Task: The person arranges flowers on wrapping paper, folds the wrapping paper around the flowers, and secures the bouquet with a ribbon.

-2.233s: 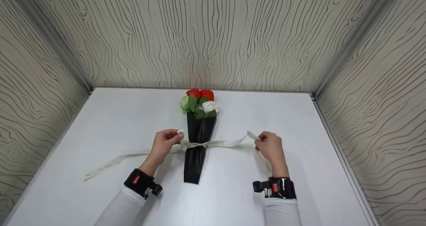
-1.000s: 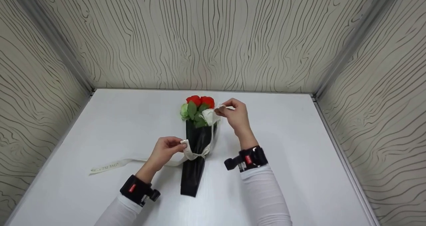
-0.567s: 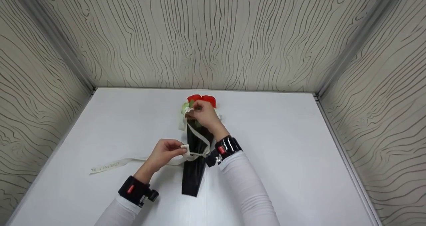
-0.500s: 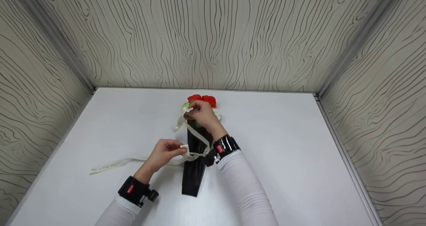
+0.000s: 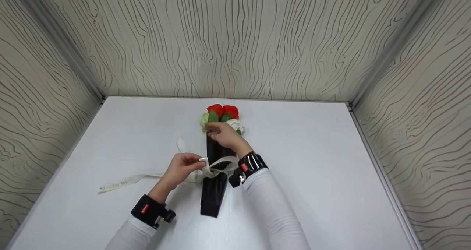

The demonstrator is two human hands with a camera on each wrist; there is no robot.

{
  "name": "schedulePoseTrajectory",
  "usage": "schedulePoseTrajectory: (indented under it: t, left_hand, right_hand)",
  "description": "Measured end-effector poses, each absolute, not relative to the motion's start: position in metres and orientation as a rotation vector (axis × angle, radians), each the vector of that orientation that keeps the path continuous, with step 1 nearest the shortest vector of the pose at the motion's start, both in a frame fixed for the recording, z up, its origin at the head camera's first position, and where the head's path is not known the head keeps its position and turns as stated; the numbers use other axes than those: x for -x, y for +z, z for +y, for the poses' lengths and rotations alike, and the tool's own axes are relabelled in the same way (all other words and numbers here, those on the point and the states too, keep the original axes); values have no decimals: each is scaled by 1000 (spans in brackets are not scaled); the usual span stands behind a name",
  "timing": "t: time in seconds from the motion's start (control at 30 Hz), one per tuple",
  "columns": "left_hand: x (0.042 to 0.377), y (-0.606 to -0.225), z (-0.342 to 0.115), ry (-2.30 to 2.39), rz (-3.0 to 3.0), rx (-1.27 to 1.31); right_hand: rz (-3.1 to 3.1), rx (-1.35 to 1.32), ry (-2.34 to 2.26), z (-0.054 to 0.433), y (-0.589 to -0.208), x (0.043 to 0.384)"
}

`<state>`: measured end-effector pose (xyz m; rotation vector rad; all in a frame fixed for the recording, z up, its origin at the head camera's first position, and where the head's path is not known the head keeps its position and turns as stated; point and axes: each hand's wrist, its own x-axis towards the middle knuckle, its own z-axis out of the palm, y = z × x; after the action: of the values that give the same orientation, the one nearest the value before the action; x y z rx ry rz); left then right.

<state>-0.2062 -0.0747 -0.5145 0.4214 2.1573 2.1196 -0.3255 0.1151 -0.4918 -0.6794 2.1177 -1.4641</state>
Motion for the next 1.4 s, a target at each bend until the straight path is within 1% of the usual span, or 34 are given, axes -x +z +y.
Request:
schedulePoseTrajectory:
  t: [0.13,0.37,0.47,0.6,0.7,0.83,0.93,1.03,1.17,1.27,1.4]
  left_hand:
    - [208,-512,-74,2119,2223,-385]
    - [214,-503,-69,2147,2346,-349]
    - [221,-510,-66,2122,2400,-293]
    - [234,-526,-63,2102,2414,-250]
    - [239,-532,-64,2140,2372,-262]
    - [243,-535,-70,2103,2395,-305]
    - [247,-542,-83,1820,2628,-388]
    - [250,-553,-100,1359,2914,-487]
    - [251,-567,-120,848,3102,-590]
    - [251,-575,-128,643,3154,-596]
    - [249,-578,-131,502,3189,-511]
  right_hand:
    - [2142,657,-1480,128,-490,319]
    - [2094,751,-1400,140,-494,300]
    - [2096,770,-1390,138,-492,292]
    - [2108,743,-1428,133,-477,280]
    - [2119,710,-1475,132,-469,273]
    - [2159,665,-1549,134,-469,271]
    - [2196,606,-1618,138,-472,271]
    - [2214,546,-1674,144,-476,271]
    - [2215,482,-1702,150,-481,271]
    - [2224,467,-1705,152,-483,271]
    - [2218,463,-1714,153,-485,271]
